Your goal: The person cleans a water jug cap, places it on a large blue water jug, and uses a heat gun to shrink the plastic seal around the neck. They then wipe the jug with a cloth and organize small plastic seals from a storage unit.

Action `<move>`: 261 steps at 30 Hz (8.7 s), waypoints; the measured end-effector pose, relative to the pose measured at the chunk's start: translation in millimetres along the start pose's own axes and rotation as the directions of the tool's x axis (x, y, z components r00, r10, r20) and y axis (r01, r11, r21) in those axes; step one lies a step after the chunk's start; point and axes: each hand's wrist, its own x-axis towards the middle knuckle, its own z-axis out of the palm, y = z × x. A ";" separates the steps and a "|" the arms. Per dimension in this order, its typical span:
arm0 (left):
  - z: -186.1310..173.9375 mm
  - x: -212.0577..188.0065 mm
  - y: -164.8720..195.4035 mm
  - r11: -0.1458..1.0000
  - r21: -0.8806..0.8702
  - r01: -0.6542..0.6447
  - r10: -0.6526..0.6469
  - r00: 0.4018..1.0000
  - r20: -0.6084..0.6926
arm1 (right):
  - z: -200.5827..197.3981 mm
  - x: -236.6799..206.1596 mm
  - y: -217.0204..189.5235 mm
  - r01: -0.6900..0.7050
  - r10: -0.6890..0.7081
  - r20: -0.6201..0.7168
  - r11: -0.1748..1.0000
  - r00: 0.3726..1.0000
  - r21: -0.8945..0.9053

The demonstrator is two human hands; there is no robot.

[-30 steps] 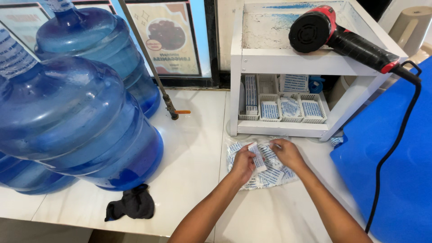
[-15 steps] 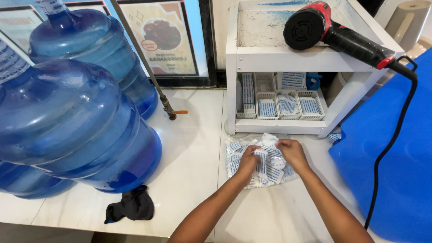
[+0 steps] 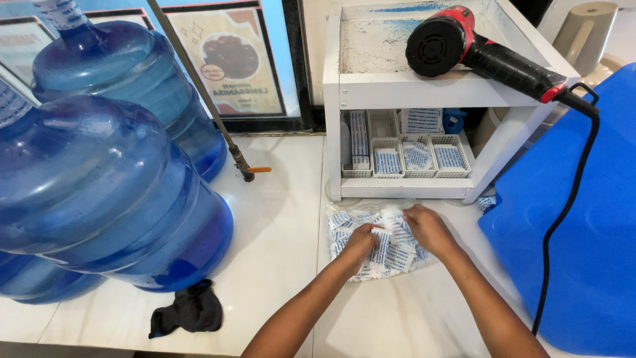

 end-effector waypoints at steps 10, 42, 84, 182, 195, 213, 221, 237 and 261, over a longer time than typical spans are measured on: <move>-5.4 21.0 12.5 0.938 -0.344 0.045 -0.027 0.998 0.057 | 3.1 5.6 -16.5 -0.245 0.239 0.072 0.965 0.968 0.091; -10.5 16.5 19.0 0.996 -0.090 0.028 -0.028 1.000 0.005 | 7.5 7.0 20.6 -0.321 0.335 0.067 0.800 0.940 0.507; -31.1 13.6 7.2 0.795 0.467 -0.387 0.534 0.812 -0.236 | 55.8 8.3 -12.9 -0.478 0.432 0.228 0.657 0.872 0.583; -67.7 -32.9 -35.7 0.959 0.197 -0.203 0.279 0.786 -0.552 | 116.9 13.0 -69.0 -0.327 0.194 0.279 0.741 0.940 0.587; -67.0 -47.5 4.0 0.918 -0.213 -0.335 0.262 0.915 -0.307 | 108.4 13.8 -103.1 -0.441 0.294 0.360 0.285 0.886 0.851; -62.5 -4.6 -63.2 0.690 0.639 -0.339 0.648 0.683 -0.337 | 106.9 -74.2 -54.7 -0.190 0.206 -0.007 0.912 0.978 0.364; -58.2 -32.9 -23.2 0.918 0.246 -0.313 0.393 0.805 -0.444 | 126.8 -52.3 -65.4 -0.371 0.534 0.134 0.366 0.835 0.854; -64.0 -20.8 32.6 0.599 -0.764 -0.240 0.095 0.969 -0.229 | 65.8 -14.7 -74.6 -0.014 0.544 0.016 -0.008 0.839 1.000; -23.9 -60.7 14.1 0.880 -0.143 -0.452 0.372 0.845 -0.383 | 74.4 -41.5 -122.7 -0.284 0.400 -0.024 0.691 0.916 0.664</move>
